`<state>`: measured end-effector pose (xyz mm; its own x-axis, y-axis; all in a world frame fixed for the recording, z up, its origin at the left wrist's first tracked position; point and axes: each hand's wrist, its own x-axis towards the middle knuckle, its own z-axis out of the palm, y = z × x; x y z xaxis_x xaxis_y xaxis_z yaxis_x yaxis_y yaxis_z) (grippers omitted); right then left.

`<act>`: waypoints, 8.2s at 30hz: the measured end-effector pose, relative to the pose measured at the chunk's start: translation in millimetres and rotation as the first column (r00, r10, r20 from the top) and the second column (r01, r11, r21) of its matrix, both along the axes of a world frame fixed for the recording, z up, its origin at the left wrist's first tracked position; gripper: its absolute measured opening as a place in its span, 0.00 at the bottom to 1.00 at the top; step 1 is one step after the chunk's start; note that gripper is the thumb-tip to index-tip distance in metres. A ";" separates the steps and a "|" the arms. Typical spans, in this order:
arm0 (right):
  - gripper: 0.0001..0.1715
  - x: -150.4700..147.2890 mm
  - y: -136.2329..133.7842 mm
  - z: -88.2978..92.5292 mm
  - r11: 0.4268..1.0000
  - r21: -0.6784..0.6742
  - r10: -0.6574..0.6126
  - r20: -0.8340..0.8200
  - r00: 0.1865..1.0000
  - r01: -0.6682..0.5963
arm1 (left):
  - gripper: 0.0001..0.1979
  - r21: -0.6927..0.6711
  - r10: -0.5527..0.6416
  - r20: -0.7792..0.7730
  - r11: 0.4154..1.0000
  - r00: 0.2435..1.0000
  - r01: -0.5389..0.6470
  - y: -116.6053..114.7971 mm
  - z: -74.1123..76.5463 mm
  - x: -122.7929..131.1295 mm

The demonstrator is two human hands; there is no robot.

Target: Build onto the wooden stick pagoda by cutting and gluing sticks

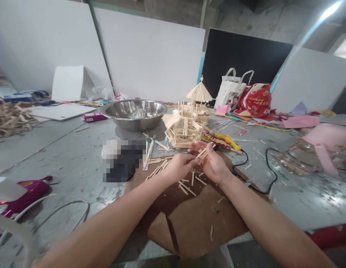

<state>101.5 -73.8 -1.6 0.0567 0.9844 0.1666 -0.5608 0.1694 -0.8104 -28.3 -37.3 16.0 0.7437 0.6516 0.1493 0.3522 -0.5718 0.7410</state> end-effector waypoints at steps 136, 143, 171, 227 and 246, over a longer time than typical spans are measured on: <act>0.14 10.8 7.0 -6.5 0.955 -0.144 -0.222 0.234 0.946 0.260 | 0.13 -0.731 -0.039 0.224 0.654 0.974 0.194 3.8 -8.5 1.4; 0.14 9.8 5.8 -5.5 0.952 -0.151 -0.221 0.253 0.942 0.265 | 0.14 -0.736 -0.064 0.226 0.643 0.972 0.214 5.5 -9.1 1.0; 0.13 6.1 6.9 -9.7 0.933 -0.132 -0.290 0.276 0.916 0.335 | 0.12 -0.692 0.083 0.189 0.718 0.978 0.073 -1.1 -4.2 6.3; 0.12 0.6 5.4 -12.5 0.970 -0.162 -0.123 0.311 0.942 0.180 | 0.11 -0.629 0.222 0.146 0.773 0.964 -0.083 -12.6 -15.0 -10.8; 0.12 1.6 4.6 -9.9 0.967 -0.167 -0.145 0.262 0.954 0.193 | 0.13 -0.651 0.208 0.148 0.756 0.967 -0.063 -11.7 -16.2 -12.2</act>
<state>103.1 -69.2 -11.4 0.2055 0.9786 0.0090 -0.3164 0.0752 -0.9456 -40.5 -49.0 -0.2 0.6412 0.7400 -0.2030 0.1929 0.1006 0.9761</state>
